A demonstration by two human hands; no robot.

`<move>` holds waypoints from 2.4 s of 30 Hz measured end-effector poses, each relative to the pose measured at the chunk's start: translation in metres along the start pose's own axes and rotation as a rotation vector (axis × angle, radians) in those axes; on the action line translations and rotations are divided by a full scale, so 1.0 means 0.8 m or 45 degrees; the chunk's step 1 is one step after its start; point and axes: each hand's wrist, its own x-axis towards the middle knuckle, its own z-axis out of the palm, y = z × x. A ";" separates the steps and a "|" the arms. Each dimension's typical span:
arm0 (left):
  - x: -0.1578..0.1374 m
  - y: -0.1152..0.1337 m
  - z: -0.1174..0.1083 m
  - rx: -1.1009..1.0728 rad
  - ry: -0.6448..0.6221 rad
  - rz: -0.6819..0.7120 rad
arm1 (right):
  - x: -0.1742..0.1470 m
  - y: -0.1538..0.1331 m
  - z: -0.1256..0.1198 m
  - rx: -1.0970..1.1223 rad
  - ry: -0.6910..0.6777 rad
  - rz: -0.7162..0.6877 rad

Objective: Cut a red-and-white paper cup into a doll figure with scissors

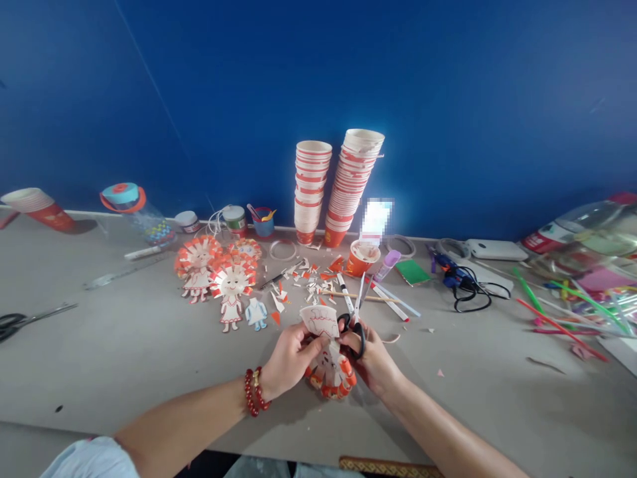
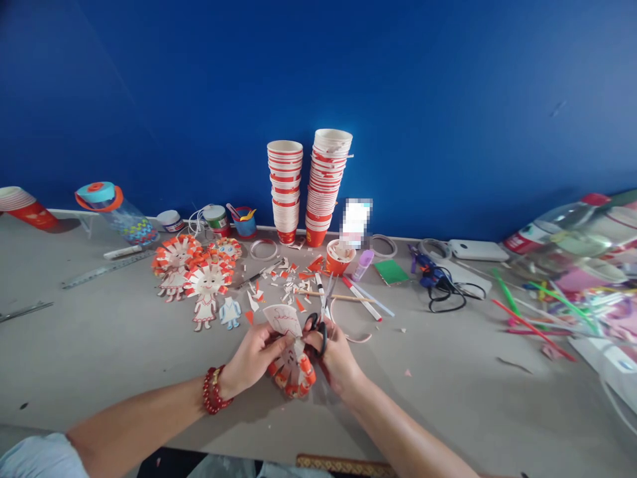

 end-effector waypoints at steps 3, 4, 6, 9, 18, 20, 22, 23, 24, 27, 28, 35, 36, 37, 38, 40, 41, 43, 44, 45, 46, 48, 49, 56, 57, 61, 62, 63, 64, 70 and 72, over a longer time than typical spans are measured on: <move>0.001 0.001 -0.005 -0.002 0.056 -0.025 | 0.003 0.000 -0.005 -0.011 0.073 0.000; 0.002 0.002 -0.008 -0.007 0.085 -0.041 | 0.004 -0.001 -0.008 -0.017 0.097 -0.003; 0.004 0.004 -0.013 -0.044 0.121 -0.079 | 0.007 -0.004 -0.015 -0.059 0.120 -0.043; 0.008 0.008 -0.018 -0.143 0.094 -0.126 | 0.007 -0.012 -0.022 -0.321 0.070 -0.197; 0.013 0.002 -0.028 -0.054 -0.085 -0.206 | -0.008 -0.031 -0.013 -0.802 -0.102 -0.353; 0.015 0.001 -0.027 0.003 -0.134 -0.182 | -0.008 -0.026 -0.009 -0.675 -0.057 -0.341; 0.016 0.003 -0.025 0.026 -0.178 -0.160 | -0.007 -0.020 -0.005 -0.588 -0.011 -0.312; 0.016 0.005 -0.024 0.018 -0.200 -0.157 | -0.007 -0.018 -0.004 -0.551 0.002 -0.301; 0.015 0.007 -0.023 -0.001 -0.223 -0.158 | -0.006 -0.015 -0.002 -0.517 0.014 -0.293; 0.014 0.014 -0.025 -0.090 -0.248 -0.166 | -0.004 -0.011 -0.002 -0.431 0.087 -0.305; 0.014 0.015 -0.027 -0.136 -0.240 -0.167 | -0.003 -0.011 -0.003 -0.398 0.123 -0.315; 0.015 0.015 -0.036 -0.385 -0.232 -0.196 | 0.004 -0.015 -0.011 -0.070 0.321 -0.315; 0.016 0.014 -0.035 -0.364 -0.215 -0.222 | 0.004 -0.016 -0.012 -0.058 0.329 -0.307; 0.017 0.013 -0.034 -0.347 -0.181 -0.244 | 0.004 -0.016 -0.012 -0.056 0.323 -0.301; 0.018 0.011 -0.034 -0.342 -0.132 -0.258 | 0.004 -0.017 -0.013 -0.064 0.305 -0.304; 0.020 0.009 -0.035 -0.345 -0.018 -0.261 | 0.003 -0.018 -0.014 -0.095 0.272 -0.349; 0.022 0.009 -0.037 -0.348 0.028 -0.257 | 0.004 -0.020 -0.016 -0.111 0.266 -0.382; 0.024 0.010 -0.043 -0.325 0.065 -0.256 | 0.005 -0.025 -0.020 -0.138 0.289 -0.438; 0.025 0.011 -0.046 -0.303 0.063 -0.263 | 0.005 -0.027 -0.023 -0.155 0.302 -0.445; 0.026 0.013 -0.049 -0.275 0.049 -0.272 | 0.006 -0.029 -0.025 -0.185 0.306 -0.439; 0.026 0.015 -0.053 -0.249 0.030 -0.282 | 0.007 -0.031 -0.028 -0.221 0.290 -0.429; 0.027 0.020 -0.058 -0.226 -0.016 -0.273 | 0.008 -0.032 -0.031 -0.293 0.235 -0.386; 0.028 0.022 -0.060 -0.251 -0.051 -0.260 | 0.008 -0.031 -0.032 -0.316 0.205 -0.359; 0.030 0.014 -0.067 -0.969 -0.148 -0.223 | 0.009 -0.025 -0.023 -0.140 0.314 -0.252; 0.030 0.009 -0.066 -1.019 -0.149 -0.250 | 0.009 -0.025 -0.022 -0.098 0.352 -0.251; 0.025 -0.001 -0.060 -0.961 -0.311 -0.108 | 0.010 -0.027 -0.020 -0.016 0.414 -0.318; 0.023 0.000 -0.057 -0.919 -0.333 -0.061 | 0.009 -0.027 -0.020 -0.002 0.421 -0.336; 0.021 0.002 -0.054 -0.885 -0.332 -0.019 | 0.009 -0.026 -0.019 0.013 0.426 -0.346; 0.019 0.005 -0.051 -0.849 -0.315 0.001 | 0.008 -0.025 -0.019 0.025 0.425 -0.351; 0.014 0.015 -0.040 -0.540 -0.215 0.044 | 0.006 -0.013 -0.012 -0.027 0.369 -0.307; 0.014 0.015 -0.041 -0.532 -0.192 0.090 | 0.005 -0.008 -0.012 -0.037 0.345 -0.272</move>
